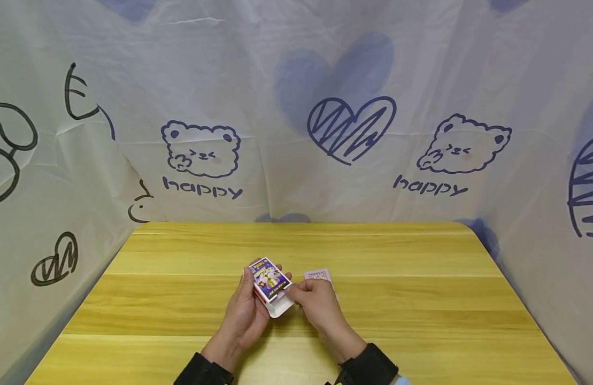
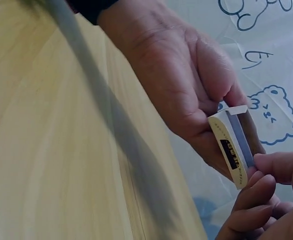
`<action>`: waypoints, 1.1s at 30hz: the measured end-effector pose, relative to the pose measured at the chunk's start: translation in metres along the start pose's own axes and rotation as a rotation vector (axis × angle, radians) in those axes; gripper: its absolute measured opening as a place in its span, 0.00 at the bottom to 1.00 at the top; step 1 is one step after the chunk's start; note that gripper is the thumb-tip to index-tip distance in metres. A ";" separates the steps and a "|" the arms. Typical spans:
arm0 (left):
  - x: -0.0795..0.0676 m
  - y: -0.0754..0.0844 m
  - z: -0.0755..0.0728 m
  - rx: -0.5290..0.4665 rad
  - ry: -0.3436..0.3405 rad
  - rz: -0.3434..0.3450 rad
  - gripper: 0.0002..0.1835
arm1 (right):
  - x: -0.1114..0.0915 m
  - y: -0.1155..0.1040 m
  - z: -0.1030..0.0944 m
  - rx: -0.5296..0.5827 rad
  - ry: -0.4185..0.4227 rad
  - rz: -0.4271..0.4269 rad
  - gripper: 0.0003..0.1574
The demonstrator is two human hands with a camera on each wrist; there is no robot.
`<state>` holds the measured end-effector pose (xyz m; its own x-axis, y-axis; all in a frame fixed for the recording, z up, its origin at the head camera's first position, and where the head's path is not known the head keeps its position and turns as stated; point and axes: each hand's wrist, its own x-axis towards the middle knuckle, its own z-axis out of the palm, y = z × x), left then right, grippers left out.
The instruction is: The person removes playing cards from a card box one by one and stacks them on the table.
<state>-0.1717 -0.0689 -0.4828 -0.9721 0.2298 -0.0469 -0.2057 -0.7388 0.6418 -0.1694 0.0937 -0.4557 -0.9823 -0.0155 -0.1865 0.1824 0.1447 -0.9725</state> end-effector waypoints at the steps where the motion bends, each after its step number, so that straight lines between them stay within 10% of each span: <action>1: 0.000 0.000 0.000 0.001 -0.002 -0.002 0.30 | 0.001 0.001 0.000 0.012 -0.007 0.006 0.13; 33: 0.000 0.006 -0.005 -0.008 0.024 -0.014 0.28 | 0.000 -0.002 -0.006 0.121 -0.225 0.078 0.09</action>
<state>-0.1736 -0.0766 -0.4825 -0.9716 0.2245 -0.0743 -0.2197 -0.7409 0.6347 -0.1704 0.0993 -0.4531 -0.9334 -0.2304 -0.2751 0.2746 0.0349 -0.9609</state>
